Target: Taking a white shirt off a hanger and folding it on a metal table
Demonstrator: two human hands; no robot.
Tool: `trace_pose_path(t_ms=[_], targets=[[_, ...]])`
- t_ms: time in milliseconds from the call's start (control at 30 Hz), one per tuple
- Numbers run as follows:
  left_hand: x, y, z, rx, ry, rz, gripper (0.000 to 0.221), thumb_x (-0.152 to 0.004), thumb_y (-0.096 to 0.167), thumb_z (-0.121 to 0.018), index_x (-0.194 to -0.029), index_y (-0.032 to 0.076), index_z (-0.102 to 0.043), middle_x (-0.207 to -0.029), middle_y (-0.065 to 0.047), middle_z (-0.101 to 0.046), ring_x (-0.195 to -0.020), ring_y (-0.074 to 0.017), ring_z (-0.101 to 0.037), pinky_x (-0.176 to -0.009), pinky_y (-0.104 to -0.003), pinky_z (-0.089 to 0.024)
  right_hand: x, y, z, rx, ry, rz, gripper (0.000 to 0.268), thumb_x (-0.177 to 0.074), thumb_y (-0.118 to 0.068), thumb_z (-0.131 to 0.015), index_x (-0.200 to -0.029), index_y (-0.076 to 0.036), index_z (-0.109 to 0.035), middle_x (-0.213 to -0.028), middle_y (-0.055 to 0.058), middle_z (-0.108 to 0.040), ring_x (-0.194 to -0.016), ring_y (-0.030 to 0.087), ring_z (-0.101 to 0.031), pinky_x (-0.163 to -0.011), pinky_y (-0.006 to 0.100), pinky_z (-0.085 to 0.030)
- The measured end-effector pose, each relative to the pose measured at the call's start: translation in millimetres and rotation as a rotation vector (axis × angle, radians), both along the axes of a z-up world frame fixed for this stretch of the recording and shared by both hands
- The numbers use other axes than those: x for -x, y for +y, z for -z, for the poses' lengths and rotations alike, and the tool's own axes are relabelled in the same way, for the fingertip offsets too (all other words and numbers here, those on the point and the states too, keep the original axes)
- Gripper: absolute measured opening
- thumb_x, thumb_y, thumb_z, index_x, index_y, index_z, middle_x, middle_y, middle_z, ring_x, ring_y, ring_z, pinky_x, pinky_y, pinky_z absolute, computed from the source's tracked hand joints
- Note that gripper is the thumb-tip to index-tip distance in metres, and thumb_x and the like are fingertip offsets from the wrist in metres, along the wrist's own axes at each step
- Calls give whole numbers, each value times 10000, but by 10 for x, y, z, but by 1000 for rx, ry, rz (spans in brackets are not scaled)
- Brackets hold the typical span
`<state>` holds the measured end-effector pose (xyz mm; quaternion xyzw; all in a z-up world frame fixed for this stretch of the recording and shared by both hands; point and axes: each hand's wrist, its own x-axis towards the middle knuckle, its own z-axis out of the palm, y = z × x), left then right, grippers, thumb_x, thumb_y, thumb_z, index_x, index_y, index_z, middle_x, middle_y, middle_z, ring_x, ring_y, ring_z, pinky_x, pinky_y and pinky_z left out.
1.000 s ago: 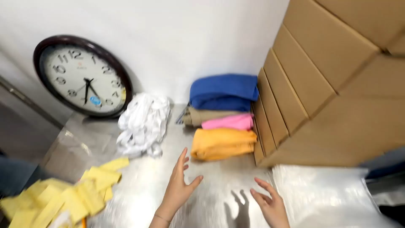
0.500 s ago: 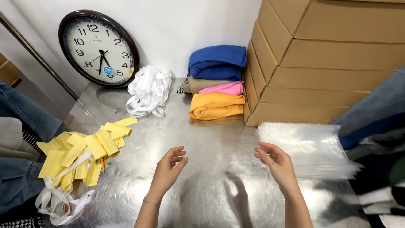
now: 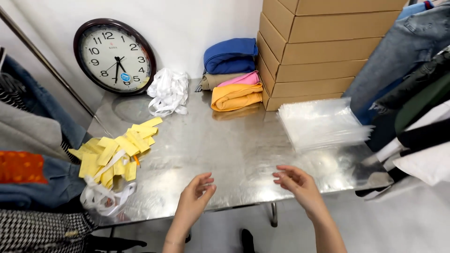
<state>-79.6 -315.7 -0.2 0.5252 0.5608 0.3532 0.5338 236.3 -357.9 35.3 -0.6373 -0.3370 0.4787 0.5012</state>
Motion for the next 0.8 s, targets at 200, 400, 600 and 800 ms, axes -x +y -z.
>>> trace_pose_path(t_ms=[200, 400, 600, 800], targets=[[338, -813, 191, 103, 91, -76, 420, -871, 266, -772, -1289, 229, -755, -1219, 34, -846, -1059, -122, -813, -966, -267, -596, 407, -737, -168, 105, -29, 2, 331, -955, -120, -672, -1249, -15, -783, -1148, 212, -855, -1011, 303, -811, -962, 375, -610], [437, -1097, -55, 60, 99, -56, 461, -894, 254, -742, -1353, 212, -726, -1267, 6, -824, -1070, -120, -796, -991, -279, -587, 357, -1116, -277, 59, -3, 41, 316, -956, -109, -685, -1242, -13, -782, -1107, 210, -833, -995, 312, -800, -956, 380, -596], [212, -1045, 4, -39, -15, -55, 468, -878, 215, -765, -1338, 140, -717, -1238, -74, -813, -1079, -153, -794, -978, -279, -591, -151, -1196, -34, -88, -49, -13, 298, -962, -98, -683, -1237, -29, -773, -1074, 185, -844, -946, 294, -815, -890, 347, -582], [-680, -1197, -669, 34, 37, 51, 436, -918, 242, -703, -1350, 185, -699, -1282, -11, -786, -1051, -129, -770, -900, -281, -582, -624, -1722, -765, -30, -129, 149, 321, -960, -125, -670, -1250, -26, -767, -1133, 191, -820, -1028, 303, -797, -954, 344, -581]])
